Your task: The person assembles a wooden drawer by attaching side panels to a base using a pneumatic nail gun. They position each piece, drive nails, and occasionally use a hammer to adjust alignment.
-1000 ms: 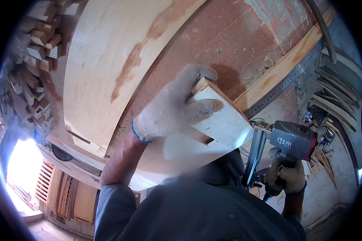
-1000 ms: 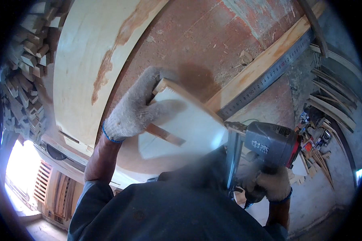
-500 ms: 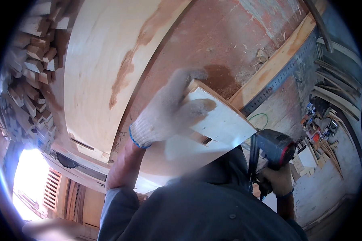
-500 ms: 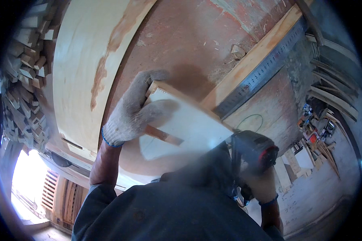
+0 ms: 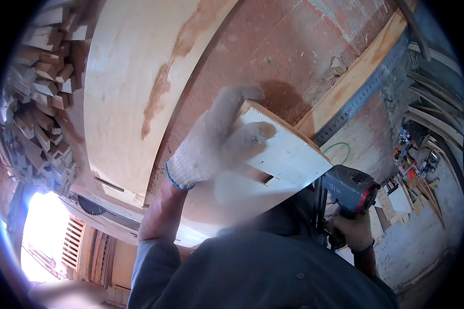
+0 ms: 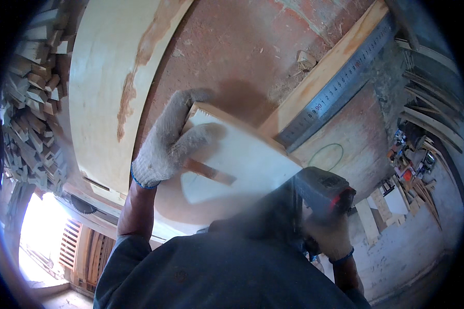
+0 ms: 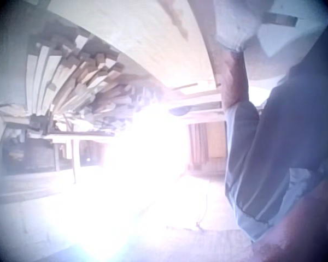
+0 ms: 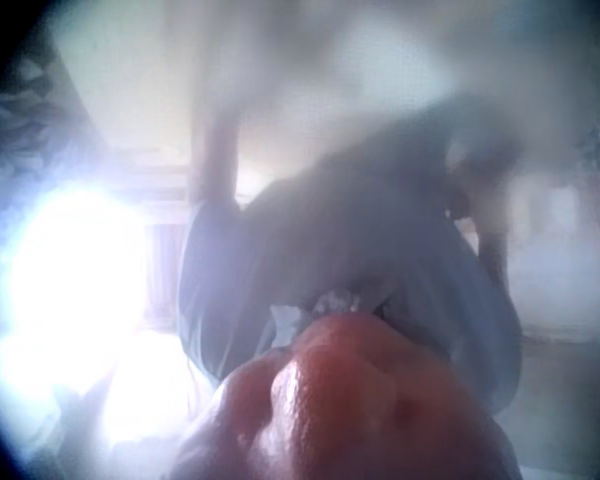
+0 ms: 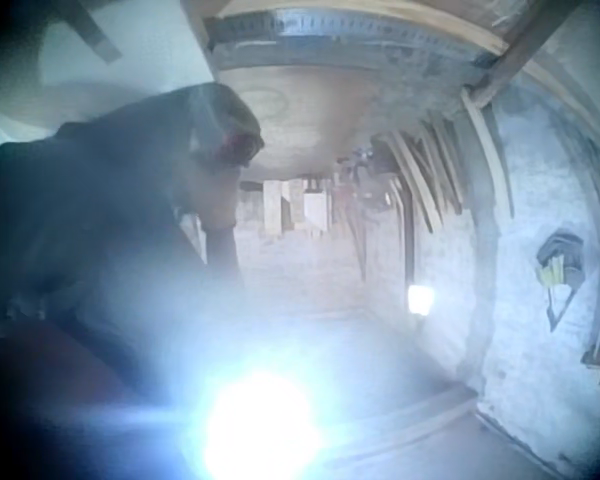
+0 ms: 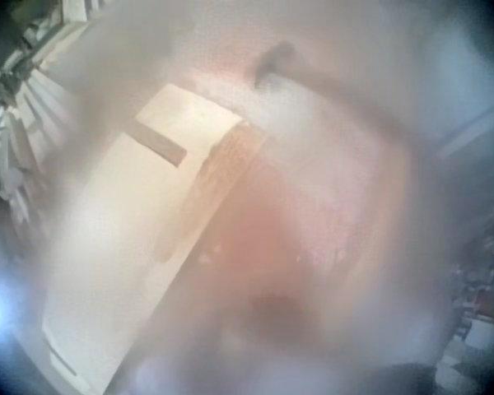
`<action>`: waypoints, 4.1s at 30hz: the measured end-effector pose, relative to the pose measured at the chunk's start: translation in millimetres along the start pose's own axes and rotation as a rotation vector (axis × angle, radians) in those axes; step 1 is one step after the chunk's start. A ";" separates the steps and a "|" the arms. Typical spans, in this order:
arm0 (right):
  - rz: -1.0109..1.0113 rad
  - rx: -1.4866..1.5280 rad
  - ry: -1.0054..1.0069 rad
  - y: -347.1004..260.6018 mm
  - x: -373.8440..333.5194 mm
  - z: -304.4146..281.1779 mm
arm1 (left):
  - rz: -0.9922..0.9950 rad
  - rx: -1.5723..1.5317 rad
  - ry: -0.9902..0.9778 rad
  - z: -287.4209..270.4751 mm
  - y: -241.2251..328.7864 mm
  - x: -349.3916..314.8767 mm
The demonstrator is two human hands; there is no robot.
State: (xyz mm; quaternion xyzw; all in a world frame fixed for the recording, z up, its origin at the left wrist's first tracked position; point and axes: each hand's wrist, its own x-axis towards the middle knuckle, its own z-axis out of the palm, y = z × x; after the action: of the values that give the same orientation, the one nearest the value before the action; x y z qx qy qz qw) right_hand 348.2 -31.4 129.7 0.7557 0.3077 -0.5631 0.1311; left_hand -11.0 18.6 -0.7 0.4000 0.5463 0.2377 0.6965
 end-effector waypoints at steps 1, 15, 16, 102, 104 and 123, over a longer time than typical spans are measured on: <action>-0.002 -0.024 0.001 1.3 -0.4 -0.3 | 0.022 0.016 -0.028 -1.4 -3.1 -0.2; -0.058 -0.216 0.044 -4.4 -0.2 1.3 | 0.085 0.088 -0.021 -1.7 0.8 -1.1; -0.038 -0.179 0.041 -4.7 -1.4 0.7 | 0.142 0.134 -0.017 -2.0 -0.6 -0.4; -0.706 -0.698 0.076 -43.2 -43.8 24.9 | -0.092 -0.245 0.053 7.6 11.8 -3.9; -0.710 -0.721 0.072 -34.2 -42.3 22.3 | -0.054 -0.194 0.082 7.5 6.0 -3.3; -0.768 -0.654 0.216 29.7 -44.1 19.2 | -0.015 -0.097 0.010 33.8 9.4 3.0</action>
State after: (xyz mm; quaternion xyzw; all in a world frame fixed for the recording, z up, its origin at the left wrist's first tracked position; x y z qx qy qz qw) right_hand 343.8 -78.8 160.0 0.5617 0.7346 -0.3637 0.1117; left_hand 23.0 16.3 8.1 0.3605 0.5407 0.2605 0.7140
